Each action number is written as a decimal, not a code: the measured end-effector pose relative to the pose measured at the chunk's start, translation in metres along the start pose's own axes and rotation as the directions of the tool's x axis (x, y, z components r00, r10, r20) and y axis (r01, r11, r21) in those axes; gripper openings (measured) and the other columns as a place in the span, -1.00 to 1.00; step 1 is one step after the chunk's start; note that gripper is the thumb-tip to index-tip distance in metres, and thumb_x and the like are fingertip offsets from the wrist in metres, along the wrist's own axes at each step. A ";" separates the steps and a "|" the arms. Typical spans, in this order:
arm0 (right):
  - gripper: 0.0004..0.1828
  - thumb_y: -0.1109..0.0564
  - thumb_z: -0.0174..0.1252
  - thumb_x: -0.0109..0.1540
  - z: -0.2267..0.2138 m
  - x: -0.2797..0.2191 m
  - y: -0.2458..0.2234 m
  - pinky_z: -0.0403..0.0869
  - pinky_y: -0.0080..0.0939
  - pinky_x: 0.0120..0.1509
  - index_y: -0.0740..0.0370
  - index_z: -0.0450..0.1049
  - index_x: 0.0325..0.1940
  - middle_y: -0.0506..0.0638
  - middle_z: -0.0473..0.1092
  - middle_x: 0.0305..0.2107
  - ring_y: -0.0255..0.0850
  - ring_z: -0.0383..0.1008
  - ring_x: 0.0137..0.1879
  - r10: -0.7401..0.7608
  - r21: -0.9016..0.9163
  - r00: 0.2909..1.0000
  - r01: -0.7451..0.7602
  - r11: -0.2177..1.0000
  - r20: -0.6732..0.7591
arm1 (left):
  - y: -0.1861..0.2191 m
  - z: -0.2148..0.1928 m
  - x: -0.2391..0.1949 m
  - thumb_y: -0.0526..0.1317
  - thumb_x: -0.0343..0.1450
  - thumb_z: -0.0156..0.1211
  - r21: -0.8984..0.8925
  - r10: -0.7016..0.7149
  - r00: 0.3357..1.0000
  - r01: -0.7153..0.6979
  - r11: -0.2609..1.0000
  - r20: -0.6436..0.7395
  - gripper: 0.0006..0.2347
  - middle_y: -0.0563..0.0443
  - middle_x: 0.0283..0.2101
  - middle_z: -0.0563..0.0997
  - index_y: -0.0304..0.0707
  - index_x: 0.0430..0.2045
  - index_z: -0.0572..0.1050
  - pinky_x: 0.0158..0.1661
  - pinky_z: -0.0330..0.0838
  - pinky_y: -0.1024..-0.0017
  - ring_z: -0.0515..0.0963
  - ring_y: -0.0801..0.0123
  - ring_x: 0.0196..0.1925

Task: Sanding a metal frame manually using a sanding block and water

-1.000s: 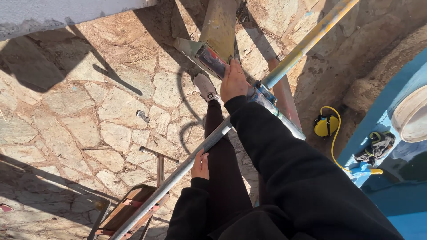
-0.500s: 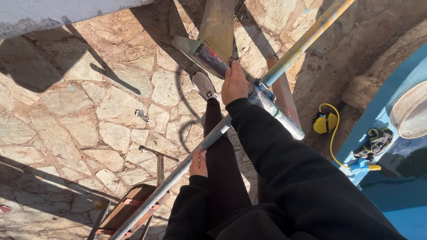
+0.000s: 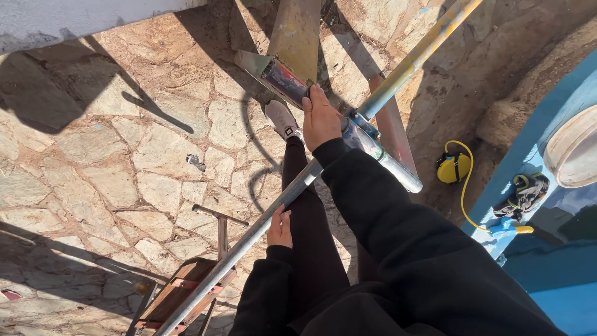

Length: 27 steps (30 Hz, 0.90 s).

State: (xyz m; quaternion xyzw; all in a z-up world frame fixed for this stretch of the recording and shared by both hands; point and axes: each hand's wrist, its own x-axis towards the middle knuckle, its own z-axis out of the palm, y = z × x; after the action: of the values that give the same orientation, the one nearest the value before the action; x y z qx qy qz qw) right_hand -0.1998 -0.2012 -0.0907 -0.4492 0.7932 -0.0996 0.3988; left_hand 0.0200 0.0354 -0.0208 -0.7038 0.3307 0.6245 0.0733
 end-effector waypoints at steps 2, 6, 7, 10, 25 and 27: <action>-0.37 -0.17 -0.32 0.54 -0.016 -0.027 0.012 0.29 0.21 0.49 0.32 0.21 0.52 0.37 0.22 0.38 0.28 0.24 0.47 0.005 -0.005 1.000 -0.005 1.000 0.022 | -0.004 0.006 -0.003 0.01 0.65 -0.25 0.002 -0.016 1.000 0.016 1.000 0.017 -0.60 0.03 0.21 0.60 -0.06 0.38 0.26 0.27 0.45 -0.05 0.58 0.07 0.24; -0.29 -0.31 -0.38 0.52 0.004 -0.014 0.089 0.35 0.21 0.44 0.23 0.27 0.48 0.28 0.29 0.34 0.21 0.32 0.41 0.123 -0.063 0.991 -0.120 0.991 0.052 | 0.007 0.005 -0.010 0.02 0.65 -0.24 0.016 -0.010 0.999 0.009 1.000 0.038 -0.60 0.01 0.20 0.61 -0.09 0.34 0.31 0.25 0.47 -0.04 0.58 0.07 0.24; -0.29 -0.31 -0.38 0.52 0.014 -0.007 0.086 0.35 0.21 0.44 0.23 0.27 0.48 0.28 0.29 0.34 0.21 0.32 0.41 0.127 -0.064 0.991 -0.124 0.990 0.050 | 0.007 0.007 -0.010 0.02 0.65 -0.24 0.018 -0.010 0.999 0.009 1.000 0.042 -0.60 0.01 0.20 0.61 -0.09 0.34 0.31 0.25 0.47 -0.04 0.58 0.07 0.24; -0.24 -0.36 -0.44 0.51 0.013 0.002 0.054 0.39 0.23 0.39 0.23 0.26 0.48 0.29 0.28 0.35 0.20 0.30 0.45 0.176 -0.116 0.983 -0.170 0.979 0.041 | 0.014 0.006 -0.004 0.01 0.66 -0.28 0.024 -0.030 0.998 0.029 0.999 0.058 -0.59 0.05 0.24 0.58 -0.06 0.38 0.27 0.29 0.43 -0.03 0.56 0.10 0.27; -0.35 -0.17 -0.35 0.55 -0.019 -0.023 0.042 0.21 0.19 0.56 0.34 0.15 0.54 0.39 0.15 0.41 0.27 0.13 0.53 0.078 0.012 0.991 -0.080 0.997 0.110 | 0.024 0.004 -0.013 0.03 0.66 -0.30 0.025 -0.033 0.994 0.031 0.999 0.104 -0.59 0.00 0.27 0.55 -0.07 0.38 0.25 0.34 0.38 -0.08 0.52 0.07 0.30; -0.29 -0.28 -0.45 0.53 0.005 0.005 0.075 0.15 0.17 0.60 0.23 0.19 0.54 0.34 0.15 0.43 0.22 0.07 0.56 0.143 0.013 0.979 -0.146 0.989 0.144 | 0.020 0.006 -0.011 0.03 0.66 -0.27 0.072 -0.011 0.997 0.005 0.997 0.079 -0.59 0.00 0.25 0.58 -0.09 0.36 0.27 0.31 0.41 -0.06 0.52 0.04 0.30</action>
State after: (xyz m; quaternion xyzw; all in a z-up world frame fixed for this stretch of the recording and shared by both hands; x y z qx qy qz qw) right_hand -0.2447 -0.1609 -0.1355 -0.3916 0.7919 -0.0473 0.4662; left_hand 0.0039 0.0272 -0.0061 -0.6766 0.3468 0.6395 0.1140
